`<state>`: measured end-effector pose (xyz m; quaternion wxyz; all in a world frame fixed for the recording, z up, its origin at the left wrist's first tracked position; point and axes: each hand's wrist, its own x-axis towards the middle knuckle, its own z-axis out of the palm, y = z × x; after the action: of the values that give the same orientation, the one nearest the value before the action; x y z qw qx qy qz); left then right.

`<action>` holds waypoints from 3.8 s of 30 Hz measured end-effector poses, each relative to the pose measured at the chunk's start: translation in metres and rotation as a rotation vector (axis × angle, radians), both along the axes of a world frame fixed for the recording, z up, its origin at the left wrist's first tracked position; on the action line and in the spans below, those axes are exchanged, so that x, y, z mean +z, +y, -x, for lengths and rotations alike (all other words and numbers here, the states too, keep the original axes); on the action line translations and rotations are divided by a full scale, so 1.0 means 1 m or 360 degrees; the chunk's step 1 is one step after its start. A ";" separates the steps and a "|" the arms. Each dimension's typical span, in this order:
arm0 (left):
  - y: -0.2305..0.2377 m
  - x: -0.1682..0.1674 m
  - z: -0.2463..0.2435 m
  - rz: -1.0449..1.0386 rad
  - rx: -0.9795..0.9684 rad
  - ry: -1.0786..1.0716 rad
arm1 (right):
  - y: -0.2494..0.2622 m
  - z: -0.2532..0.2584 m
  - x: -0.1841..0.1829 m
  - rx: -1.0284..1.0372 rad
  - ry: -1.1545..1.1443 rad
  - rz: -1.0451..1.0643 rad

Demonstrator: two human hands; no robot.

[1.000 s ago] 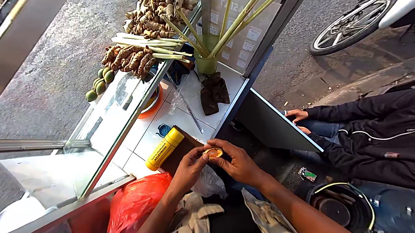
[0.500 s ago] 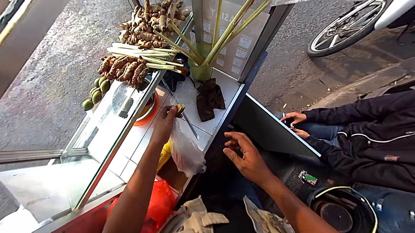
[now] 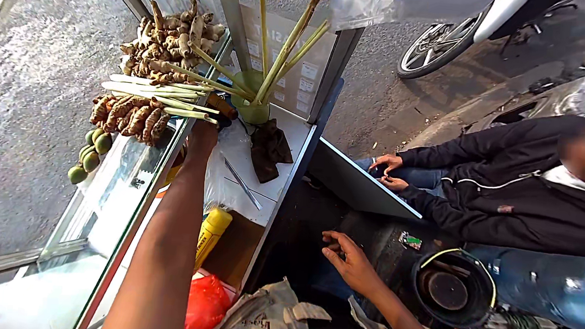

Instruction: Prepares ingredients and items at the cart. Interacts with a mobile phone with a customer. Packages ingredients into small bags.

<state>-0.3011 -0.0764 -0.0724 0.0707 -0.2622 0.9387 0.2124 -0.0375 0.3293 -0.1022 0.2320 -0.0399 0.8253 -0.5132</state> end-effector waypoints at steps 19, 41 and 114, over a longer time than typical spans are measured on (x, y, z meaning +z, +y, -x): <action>0.123 0.065 -0.176 -0.2725 0.0596 0.0373 | -0.111 0.040 0.051 0.0145 0.0082 0.0564; 0.068 0.049 -0.184 -0.0246 -0.0493 0.0558 | -0.008 0.019 0.057 -0.0031 -0.0304 0.1041; 0.158 0.025 -0.401 -0.3136 -0.0071 -0.0264 | -0.022 -0.096 0.056 -0.0177 0.0208 -0.0333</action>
<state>0.0996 0.0812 -0.0472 0.3269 -0.0825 0.3390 0.8783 0.0590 0.3072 -0.0460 0.1518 -0.0030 0.8887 -0.4326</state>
